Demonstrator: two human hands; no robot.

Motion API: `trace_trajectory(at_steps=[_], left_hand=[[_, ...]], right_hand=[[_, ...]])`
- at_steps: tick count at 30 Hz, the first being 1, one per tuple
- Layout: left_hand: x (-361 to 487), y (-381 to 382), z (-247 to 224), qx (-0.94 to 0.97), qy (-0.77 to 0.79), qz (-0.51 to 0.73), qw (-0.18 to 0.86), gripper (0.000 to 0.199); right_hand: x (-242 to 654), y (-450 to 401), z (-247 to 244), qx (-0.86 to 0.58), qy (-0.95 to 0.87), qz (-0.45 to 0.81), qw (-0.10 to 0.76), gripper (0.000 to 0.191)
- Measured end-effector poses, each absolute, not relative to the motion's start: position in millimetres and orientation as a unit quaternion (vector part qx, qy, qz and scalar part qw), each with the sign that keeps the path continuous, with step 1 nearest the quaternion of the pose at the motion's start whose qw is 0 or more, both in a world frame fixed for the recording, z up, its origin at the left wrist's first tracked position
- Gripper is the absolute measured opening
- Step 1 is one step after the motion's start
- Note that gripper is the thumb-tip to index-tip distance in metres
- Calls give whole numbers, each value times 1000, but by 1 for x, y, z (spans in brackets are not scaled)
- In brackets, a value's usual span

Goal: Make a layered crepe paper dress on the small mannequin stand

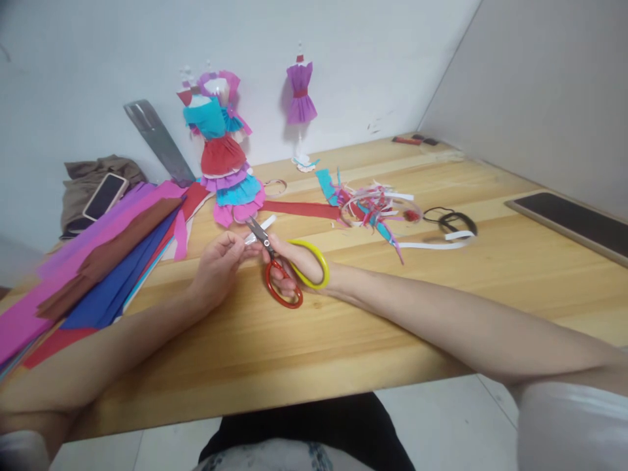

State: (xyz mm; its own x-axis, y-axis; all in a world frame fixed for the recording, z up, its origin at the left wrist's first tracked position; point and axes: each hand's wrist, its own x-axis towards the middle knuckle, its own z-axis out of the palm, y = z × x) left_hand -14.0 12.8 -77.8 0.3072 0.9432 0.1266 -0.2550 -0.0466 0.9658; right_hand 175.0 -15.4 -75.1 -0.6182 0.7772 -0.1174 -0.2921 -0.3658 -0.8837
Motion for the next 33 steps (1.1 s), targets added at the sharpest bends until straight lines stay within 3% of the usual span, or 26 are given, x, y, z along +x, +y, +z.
trace_trajectory(at_steps=[15, 26, 33], left_hand=[[-17, 7, -70, 592, 321, 450, 587, 38], [-16, 0, -62, 641, 287, 407, 584, 42], [-20, 13, -72, 610, 286, 389, 628, 34]], right_hand=[[176, -12, -80, -292, -423, 788, 340, 53], [170, -18, -79, -323, -454, 771, 310, 73], [167, -20, -77, -327, -439, 768, 333, 63]])
